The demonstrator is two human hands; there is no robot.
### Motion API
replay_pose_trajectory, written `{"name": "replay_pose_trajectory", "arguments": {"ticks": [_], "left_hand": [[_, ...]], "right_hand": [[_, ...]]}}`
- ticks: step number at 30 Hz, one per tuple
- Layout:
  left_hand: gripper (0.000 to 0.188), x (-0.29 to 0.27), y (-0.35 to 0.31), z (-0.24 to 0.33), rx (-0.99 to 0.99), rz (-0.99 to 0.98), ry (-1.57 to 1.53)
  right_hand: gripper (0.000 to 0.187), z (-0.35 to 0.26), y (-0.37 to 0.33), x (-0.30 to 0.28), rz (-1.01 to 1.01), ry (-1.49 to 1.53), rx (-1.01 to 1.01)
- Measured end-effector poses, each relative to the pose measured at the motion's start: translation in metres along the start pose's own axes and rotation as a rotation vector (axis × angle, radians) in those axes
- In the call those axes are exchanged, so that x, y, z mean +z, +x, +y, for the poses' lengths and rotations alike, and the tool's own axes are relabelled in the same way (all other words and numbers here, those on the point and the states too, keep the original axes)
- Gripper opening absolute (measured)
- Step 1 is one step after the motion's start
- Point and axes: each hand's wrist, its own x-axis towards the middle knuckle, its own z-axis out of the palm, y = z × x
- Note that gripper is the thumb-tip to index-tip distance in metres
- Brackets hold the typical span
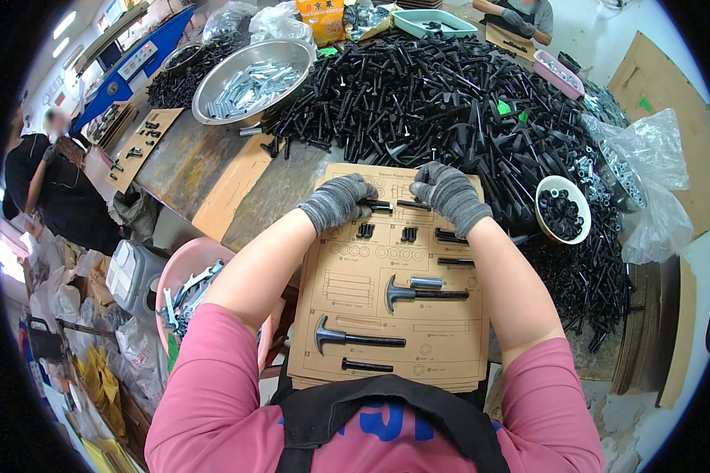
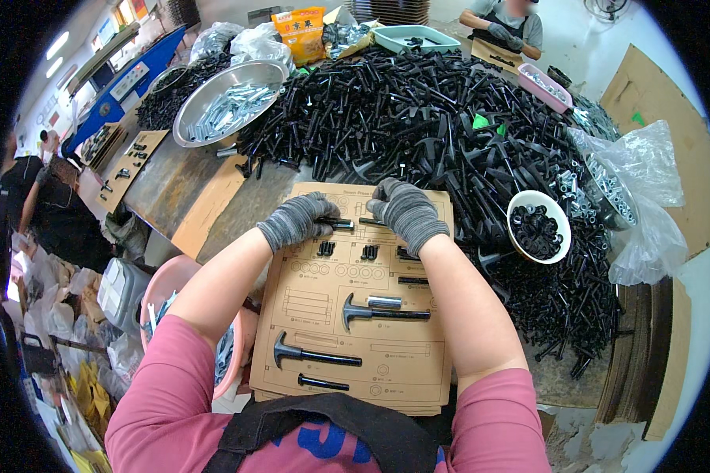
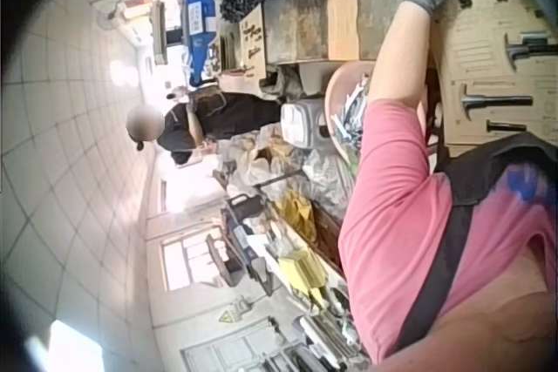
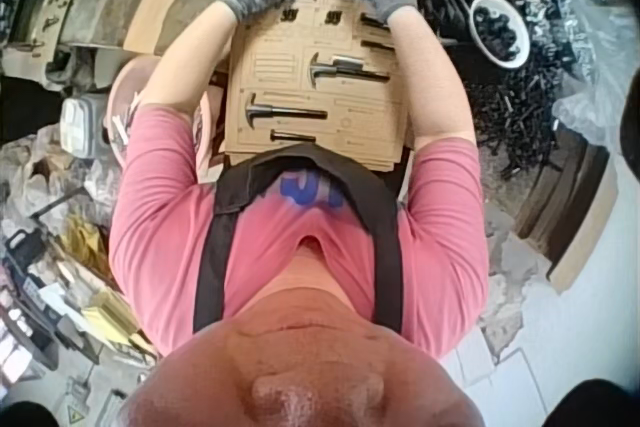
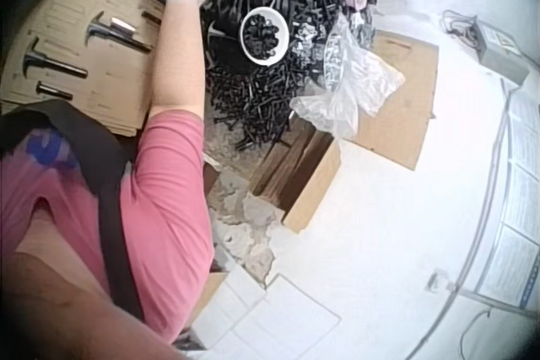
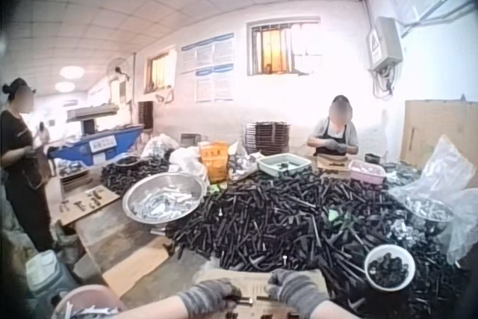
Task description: The person assembles small hardware sets by picking hammers, nails, and washers from piles and bowls, then placing them into designated slots on cardboard templates. The person repeats this process for multiple templates, arranging each component carefully before moving to the next.
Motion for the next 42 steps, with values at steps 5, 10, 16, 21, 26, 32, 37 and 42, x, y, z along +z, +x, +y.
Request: {"name": "replay_pose_trajectory", "arguments": {"ticks": [5, 10, 16, 21, 26, 32, 37, 42], "left_hand": [[0.03, 0.0, 0.0, 0.004, -0.025, 0.01, -0.005], [0.029, 0.0, -0.001, 0.003, -0.06, -0.01, 0.008], [0.028, -0.002, -0.001, 0.006, -0.078, -0.022, 0.025], [0.027, -0.009, -0.002, 0.019, -0.08, -0.055, 0.021], [0.028, -0.004, -0.004, 0.015, -0.084, -0.087, -0.009], [0.032, 0.005, -0.002, 0.016, -0.001, -0.02, 0.006], [0.038, -0.01, -0.014, 0.014, -0.024, 0.107, -0.096], [0.031, -0.028, -0.073, -0.022, -0.143, 0.38, -0.299]], "right_hand": [[0.029, 0.023, 0.009, 0.023, -0.028, 0.257, -0.13], [0.024, 0.019, 0.001, 0.016, -0.115, 0.137, -0.087], [0.031, 0.01, -0.008, 0.017, -0.148, -0.227, -0.089], [0.034, 0.028, -0.004, 0.023, -0.102, -0.379, -0.258], [0.03, 0.022, 0.0, 0.007, -0.271, -0.502, -0.161], [0.032, 0.022, -0.007, 0.015, -0.227, -0.46, -0.209], [0.035, 0.031, -0.01, 0.011, -0.153, -0.351, -0.205], [0.032, 0.052, -0.033, -0.011, 0.086, -0.245, -0.257]]}}
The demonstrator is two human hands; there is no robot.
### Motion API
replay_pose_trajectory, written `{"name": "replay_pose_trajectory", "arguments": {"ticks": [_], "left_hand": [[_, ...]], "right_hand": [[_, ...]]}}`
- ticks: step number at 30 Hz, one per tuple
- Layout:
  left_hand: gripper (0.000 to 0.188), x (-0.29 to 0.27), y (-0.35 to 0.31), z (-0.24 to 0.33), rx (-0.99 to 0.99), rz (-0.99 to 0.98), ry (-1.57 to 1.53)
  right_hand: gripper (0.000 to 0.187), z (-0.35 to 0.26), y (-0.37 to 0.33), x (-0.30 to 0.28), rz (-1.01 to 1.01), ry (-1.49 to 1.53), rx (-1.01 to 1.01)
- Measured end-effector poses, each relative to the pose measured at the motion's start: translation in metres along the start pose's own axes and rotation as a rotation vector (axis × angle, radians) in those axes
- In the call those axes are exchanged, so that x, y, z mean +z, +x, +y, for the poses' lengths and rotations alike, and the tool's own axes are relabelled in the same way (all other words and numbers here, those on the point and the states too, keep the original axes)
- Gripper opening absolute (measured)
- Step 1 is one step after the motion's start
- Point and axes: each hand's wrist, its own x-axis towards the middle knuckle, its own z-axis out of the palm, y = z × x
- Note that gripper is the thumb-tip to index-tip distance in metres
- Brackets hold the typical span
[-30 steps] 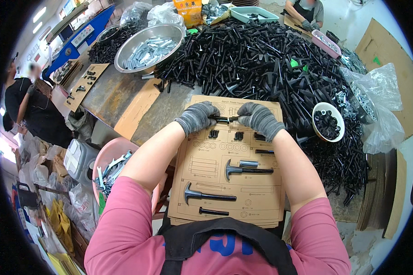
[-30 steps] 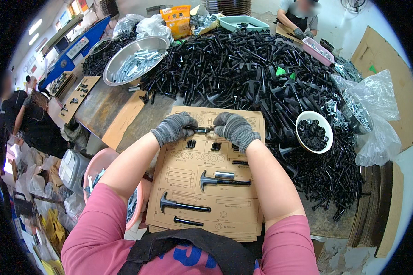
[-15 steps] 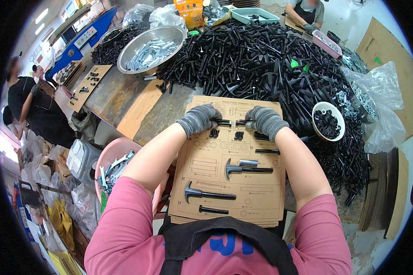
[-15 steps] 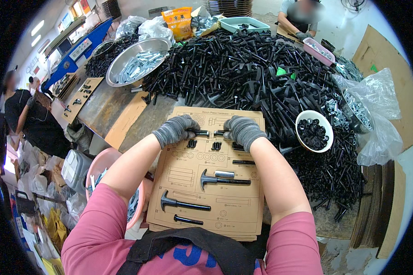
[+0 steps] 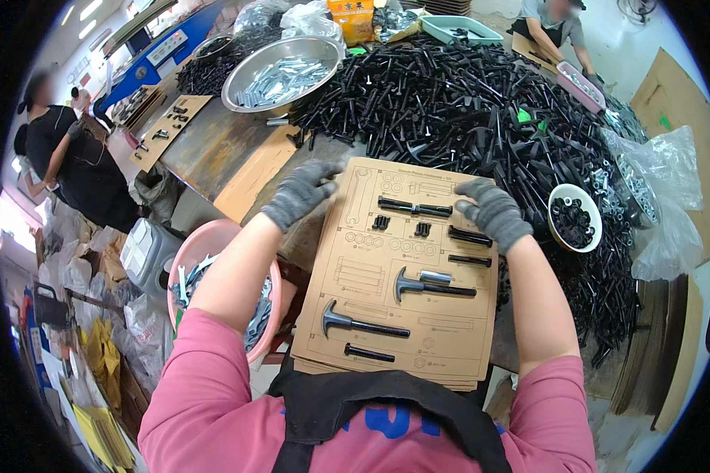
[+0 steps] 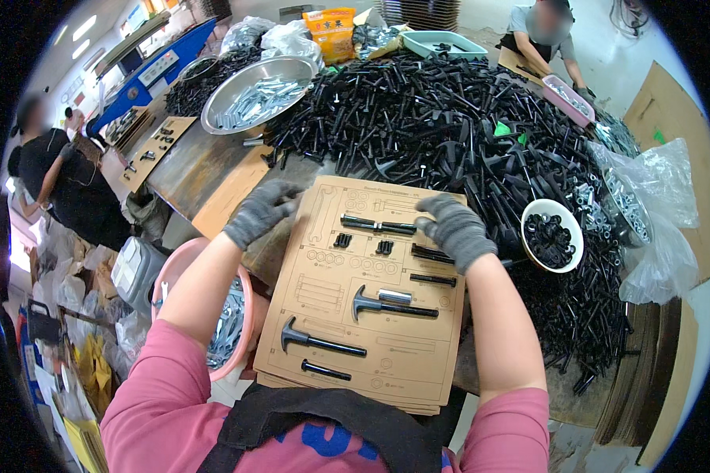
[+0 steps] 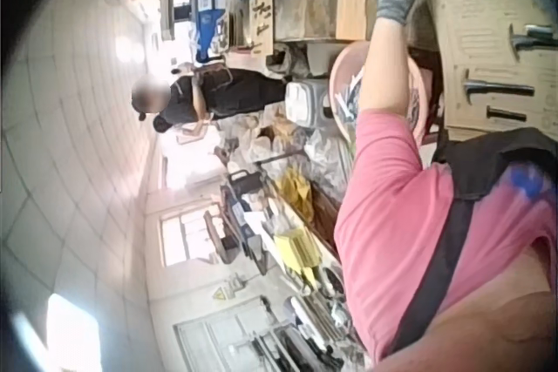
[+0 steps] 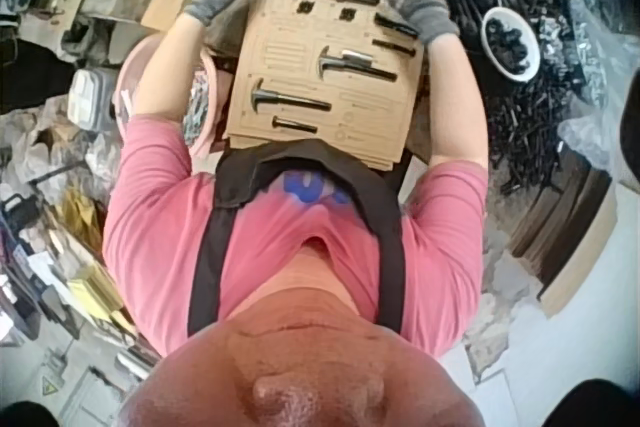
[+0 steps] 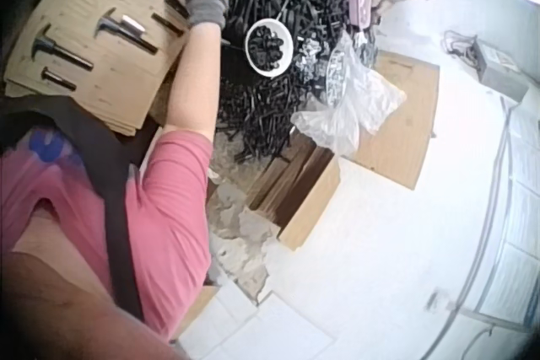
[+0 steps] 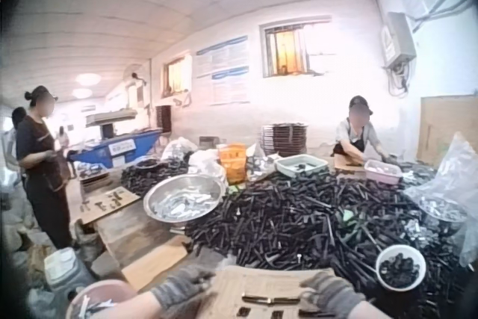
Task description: The person assembles small hardware sets by picking hammers, nails, and washers from piles and bowls, then placing them into designated slots on cardboard templates. The person repeats this process for multiple templates, arranging each component carefully before moving to the next.
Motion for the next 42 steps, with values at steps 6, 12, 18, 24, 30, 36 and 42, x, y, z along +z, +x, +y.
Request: {"name": "replay_pose_trajectory", "arguments": {"ticks": [6, 12, 18, 24, 30, 36, 42], "left_hand": [[0.032, -0.038, -0.101, -0.088, -0.334, 0.122, -0.069], [0.042, -0.066, -0.206, -0.125, -0.709, 0.078, 0.266], [0.037, -0.02, -0.251, -0.138, -0.85, -0.516, 0.485], [0.082, 0.042, -0.261, -0.16, -1.058, -0.596, 0.687], [0.082, 0.09, -0.297, -0.247, -1.0, -0.499, 0.707], [0.047, 0.05, -0.28, -0.184, -0.841, -0.658, 0.768], [0.029, -0.041, -0.237, -0.077, -0.747, 0.191, -0.132]], "right_hand": [[0.024, 0.018, -0.043, -0.022, 0.192, 0.174, -0.003], [0.02, 0.015, -0.087, -0.024, 0.263, 0.317, -0.169], [0.02, -0.017, -0.088, -0.009, 0.098, 0.624, -0.112], [0.02, -0.049, -0.085, -0.006, 0.037, 0.637, -0.119], [0.02, -0.055, -0.081, 0.003, -0.043, 0.685, -0.063], [0.019, -0.069, -0.08, 0.006, -0.049, 0.7, -0.096], [0.017, -0.1, -0.061, 0.021, 0.004, 0.5, -0.416]]}}
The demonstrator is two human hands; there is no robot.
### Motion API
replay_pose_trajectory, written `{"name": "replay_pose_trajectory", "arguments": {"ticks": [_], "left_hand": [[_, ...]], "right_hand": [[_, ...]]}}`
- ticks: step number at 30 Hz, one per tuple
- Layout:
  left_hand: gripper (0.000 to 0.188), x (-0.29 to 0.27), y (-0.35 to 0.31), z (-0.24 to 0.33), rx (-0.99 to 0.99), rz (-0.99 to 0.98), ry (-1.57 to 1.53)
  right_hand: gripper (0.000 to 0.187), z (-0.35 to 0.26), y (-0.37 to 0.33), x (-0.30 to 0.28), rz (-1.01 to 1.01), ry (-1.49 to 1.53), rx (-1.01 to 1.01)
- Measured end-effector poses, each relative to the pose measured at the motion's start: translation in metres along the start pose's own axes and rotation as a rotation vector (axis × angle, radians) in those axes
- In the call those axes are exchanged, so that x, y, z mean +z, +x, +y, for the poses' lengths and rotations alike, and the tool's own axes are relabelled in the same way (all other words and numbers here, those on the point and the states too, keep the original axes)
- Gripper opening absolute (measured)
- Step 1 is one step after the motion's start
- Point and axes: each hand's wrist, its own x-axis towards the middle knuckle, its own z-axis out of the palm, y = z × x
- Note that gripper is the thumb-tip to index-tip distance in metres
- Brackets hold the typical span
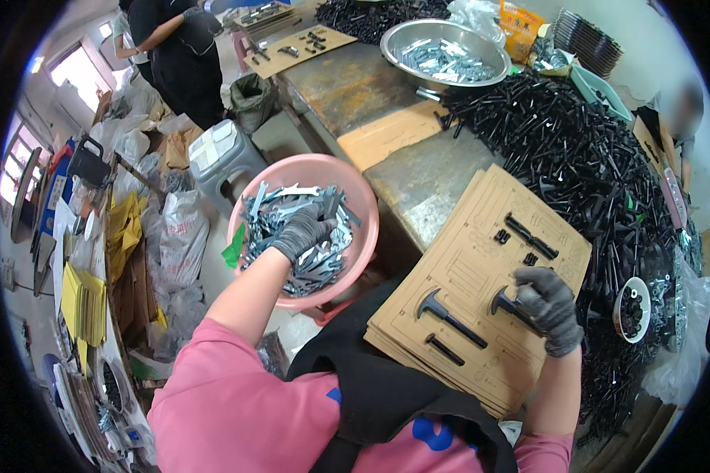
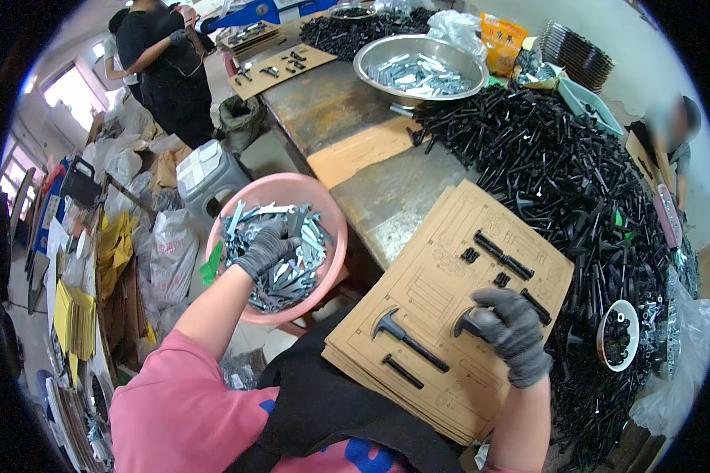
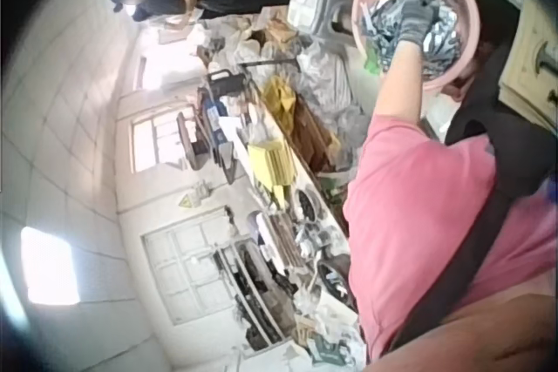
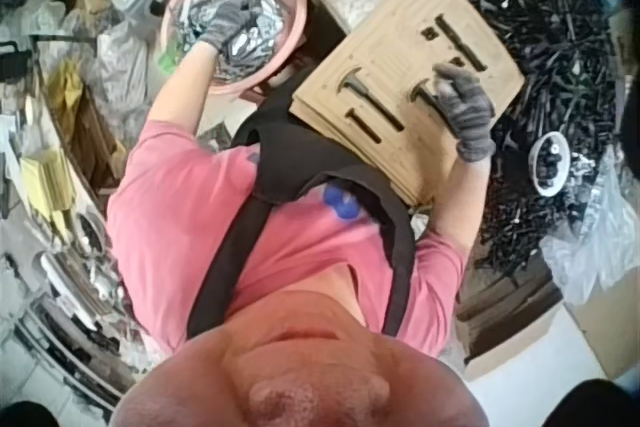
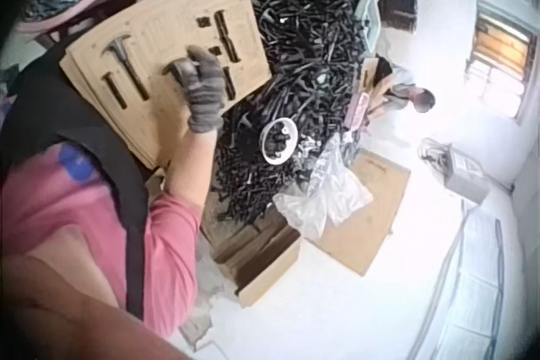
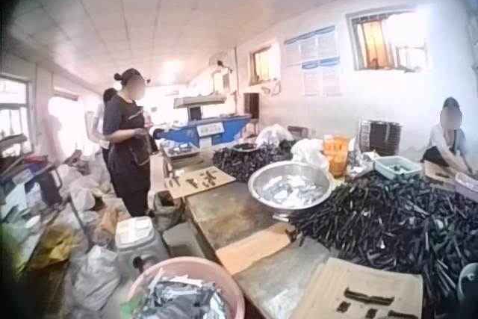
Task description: The person assembles small hardware sets by picking hammers, nails, and washers from piles and bowls, then placing them into designated slots on cardboard templates. The person repeats this process for multiple templates, arranging each component carefully before moving to the next.
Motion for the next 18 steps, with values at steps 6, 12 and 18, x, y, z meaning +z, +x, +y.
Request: {"name": "replay_pose_trajectory", "arguments": {"ticks": [6, 12, 18], "left_hand": [[0.031, 0.002, -0.023, 0.128, 0.25, -0.281, -0.391], [0.031, 0.058, -0.023, 0.179, 0.402, -0.627, -0.532], [0.029, 0.098, -0.017, 0.208, 0.695, -0.208, -0.076]], "right_hand": [[0.028, -0.042, 0.048, 0.031, -0.044, 0.046, 0.001], [0.026, -0.057, 0.067, 0.027, 0.015, 0.694, 0.286], [0.03, -0.05, 0.049, 0.011, 0.189, 0.836, 0.556]]}}
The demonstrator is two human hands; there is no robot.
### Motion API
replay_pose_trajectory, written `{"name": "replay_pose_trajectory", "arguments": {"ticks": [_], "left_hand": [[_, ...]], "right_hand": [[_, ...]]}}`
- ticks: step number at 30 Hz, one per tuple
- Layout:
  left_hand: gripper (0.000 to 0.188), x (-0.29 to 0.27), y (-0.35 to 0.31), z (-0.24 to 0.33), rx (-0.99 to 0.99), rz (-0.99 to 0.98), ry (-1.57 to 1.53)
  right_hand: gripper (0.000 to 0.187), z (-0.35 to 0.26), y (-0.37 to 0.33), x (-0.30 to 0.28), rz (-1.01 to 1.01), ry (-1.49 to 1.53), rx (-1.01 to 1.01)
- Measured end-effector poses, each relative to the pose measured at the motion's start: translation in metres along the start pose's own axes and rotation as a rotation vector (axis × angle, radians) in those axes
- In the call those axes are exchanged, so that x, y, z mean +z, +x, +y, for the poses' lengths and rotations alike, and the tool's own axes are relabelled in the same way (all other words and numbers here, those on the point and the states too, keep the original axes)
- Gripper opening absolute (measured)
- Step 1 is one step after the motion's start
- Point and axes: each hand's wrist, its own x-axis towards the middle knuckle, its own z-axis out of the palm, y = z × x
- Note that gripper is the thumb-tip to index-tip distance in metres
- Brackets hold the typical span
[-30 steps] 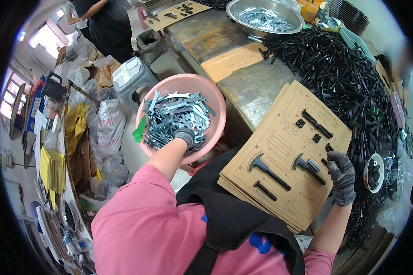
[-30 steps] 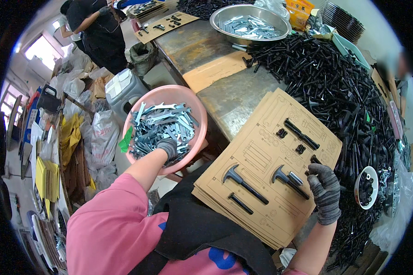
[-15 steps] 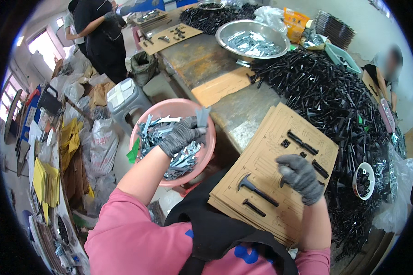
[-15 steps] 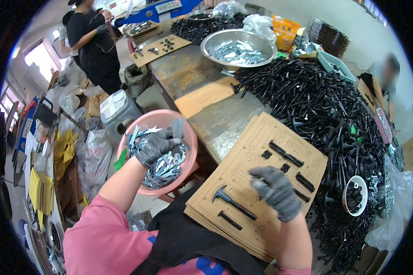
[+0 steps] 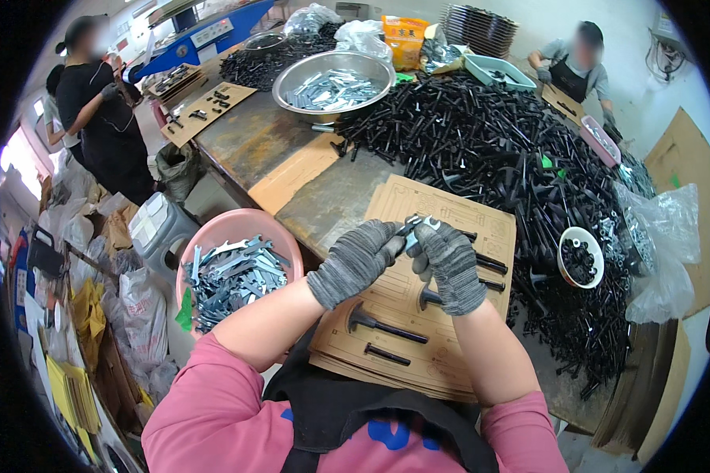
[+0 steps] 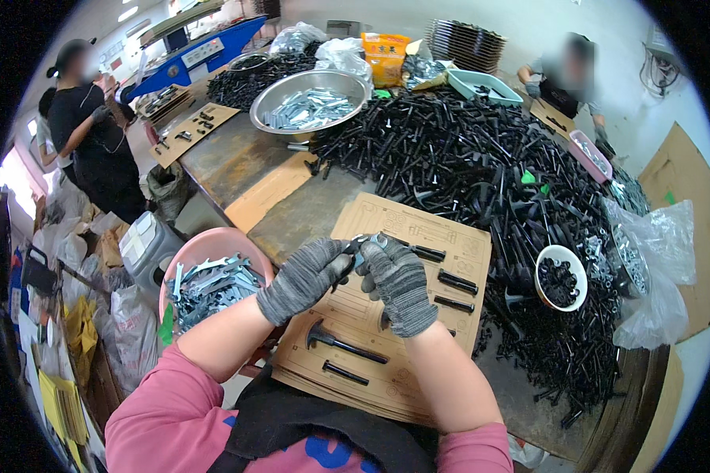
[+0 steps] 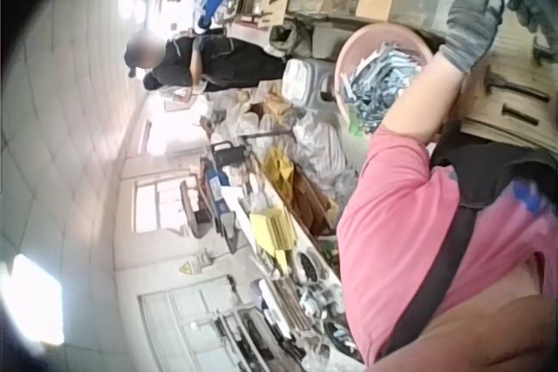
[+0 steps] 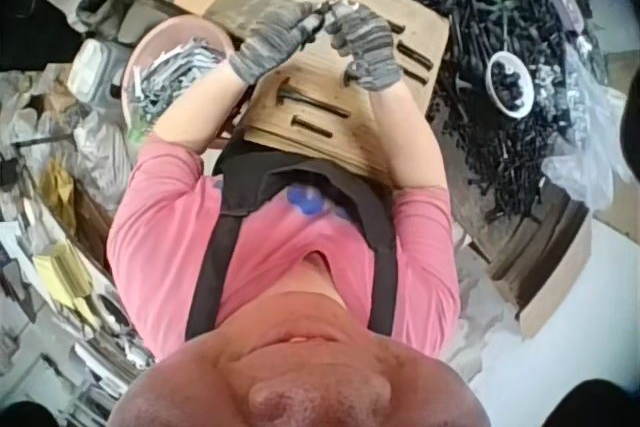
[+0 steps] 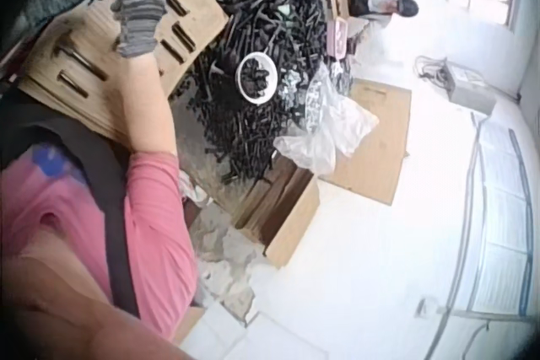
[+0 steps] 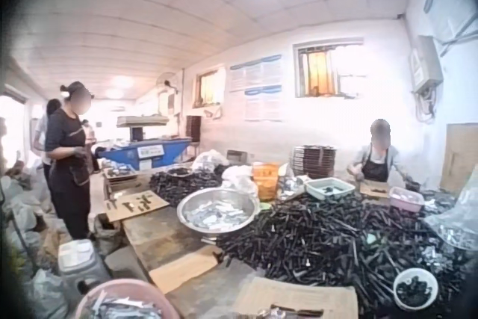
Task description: The person assembles small hardware sets by picking hammers, nails, and washers from piles and bowls, then placing them into designated slots on cardboard templates. The person repeats this process for multiple templates, arranging each component carefully before moving to the next.
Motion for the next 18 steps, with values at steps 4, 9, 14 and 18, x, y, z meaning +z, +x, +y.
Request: {"name": "replay_pose_trajectory", "arguments": {"ticks": [4, 9, 14, 18], "left_hand": [[0.027, 0.012, 0.007, 0.028, 0.154, -0.05, 0.203], [0.013, 0.015, 0.016, 0.021, 0.271, -0.398, 0.862], [0.013, 0.035, 0.037, 0.034, 0.545, -0.385, 1.061], [0.04, 0.026, 0.068, 0.031, 0.62, 0.44, 0.556]], "right_hand": [[0.031, 0.026, 0.002, -0.023, -0.089, -0.108, -0.341], [0.028, 0.016, -0.021, -0.051, -0.132, -0.123, 0.262], [0.036, 0.033, -0.021, -0.055, -0.294, -0.965, -0.056], [0.02, 0.01, -0.023, -0.076, 0.084, -0.524, -0.006]]}}
